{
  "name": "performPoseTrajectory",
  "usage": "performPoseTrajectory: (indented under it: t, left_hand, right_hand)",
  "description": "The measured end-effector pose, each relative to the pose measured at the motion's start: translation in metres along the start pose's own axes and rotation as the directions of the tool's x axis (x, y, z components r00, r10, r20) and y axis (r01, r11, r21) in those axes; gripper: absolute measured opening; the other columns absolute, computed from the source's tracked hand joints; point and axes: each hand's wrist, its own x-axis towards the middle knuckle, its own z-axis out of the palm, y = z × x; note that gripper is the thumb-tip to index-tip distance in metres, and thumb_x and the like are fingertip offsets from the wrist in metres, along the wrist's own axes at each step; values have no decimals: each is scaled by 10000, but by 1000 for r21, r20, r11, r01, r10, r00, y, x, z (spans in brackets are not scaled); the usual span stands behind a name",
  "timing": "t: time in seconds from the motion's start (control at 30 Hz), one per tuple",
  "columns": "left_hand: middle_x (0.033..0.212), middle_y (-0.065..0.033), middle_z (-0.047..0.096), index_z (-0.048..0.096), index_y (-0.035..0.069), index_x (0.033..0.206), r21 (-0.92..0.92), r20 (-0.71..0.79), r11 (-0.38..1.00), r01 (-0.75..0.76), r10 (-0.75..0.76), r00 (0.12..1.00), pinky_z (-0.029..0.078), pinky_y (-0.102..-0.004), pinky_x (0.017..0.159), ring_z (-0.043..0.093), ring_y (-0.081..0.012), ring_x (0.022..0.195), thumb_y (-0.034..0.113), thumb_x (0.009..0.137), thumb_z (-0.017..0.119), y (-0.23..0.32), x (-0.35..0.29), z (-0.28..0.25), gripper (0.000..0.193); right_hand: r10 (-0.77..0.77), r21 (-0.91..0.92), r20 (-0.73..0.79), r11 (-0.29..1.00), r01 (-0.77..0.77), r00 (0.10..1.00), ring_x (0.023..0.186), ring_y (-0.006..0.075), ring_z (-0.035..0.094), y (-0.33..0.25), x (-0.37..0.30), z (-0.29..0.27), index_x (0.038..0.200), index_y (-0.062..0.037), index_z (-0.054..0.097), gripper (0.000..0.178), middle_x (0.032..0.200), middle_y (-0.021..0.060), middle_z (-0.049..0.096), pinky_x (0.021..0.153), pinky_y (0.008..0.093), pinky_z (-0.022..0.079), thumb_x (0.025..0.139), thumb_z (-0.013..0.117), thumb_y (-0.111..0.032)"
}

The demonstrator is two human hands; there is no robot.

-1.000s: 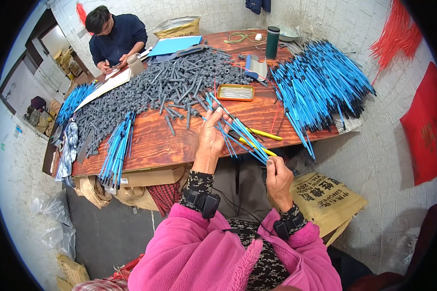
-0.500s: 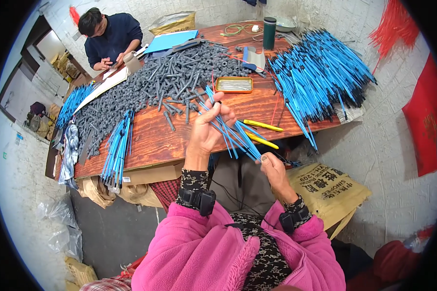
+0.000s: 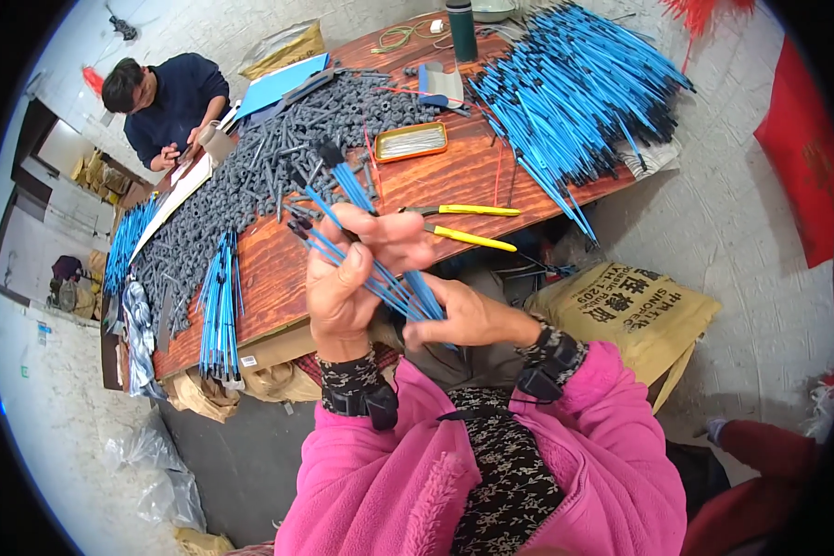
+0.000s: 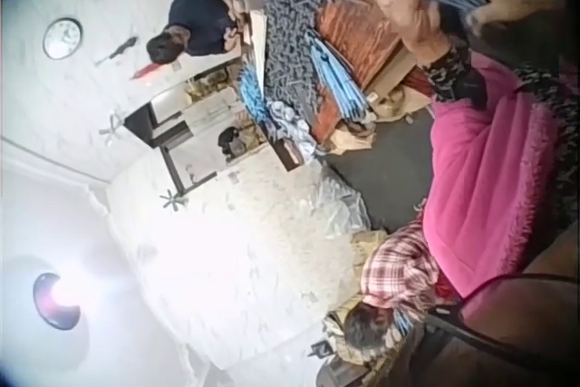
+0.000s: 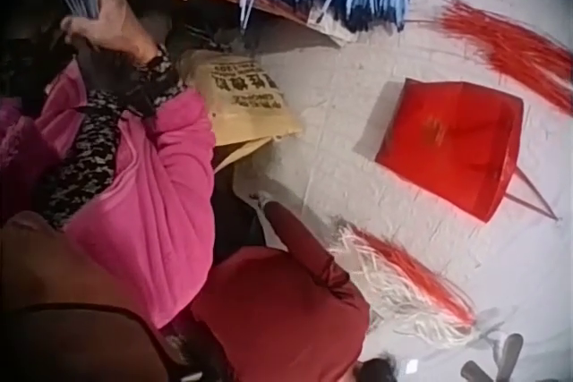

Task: The person uses yellow-handled shears to trim a red tie on a blue plastic assembly before gathering several blue rods. They then align the rods and thread a wire through them by hand.

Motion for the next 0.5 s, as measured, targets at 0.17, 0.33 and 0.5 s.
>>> performPoseTrajectory:
  t: [0.17, 0.33, 0.5]
  left_hand:
    - [1341, -275, 564, 443, -25, 1333, 338, -391, 905, 257, -113, 913, 567, -402, 938, 659, -323, 1116, 156, 1032, 515, -34, 12, -54, 359]
    - [1330, -255, 577, 451, -42, 1308, 297, -603, 921, 252, -24, 798, 562, -363, 945, 666, -287, 1097, 157, 1028, 528, -61, -2, -110, 351]
    - [1343, -250, 567, 460, -37, 1301, 292, -505, 947, 132, 35, 863, 555, -367, 961, 654, -296, 1124, 135, 1020, 532, -57, 8, -109, 336]
  right_hand:
    - [273, -435, -134, 847, -305, 952, 771, 378, 655, 60, -3, 19, 1139, -6, 528, 431, 915, 160, 652, 730, 454, 527, 907, 692, -330]
    - [383, -784, 50, 587, -201, 922, 806, 340, 637, 51, -6, -7, 1054, -55, 582, 297, 937, 137, 640, 697, 439, 511, 869, 722, -241]
    - [-296, -891, -330, 410, -193, 896, 956, 292, 571, 64, 8, -54, 986, -117, 636, 264, 999, 64, 591, 734, 435, 480, 793, 770, -238]
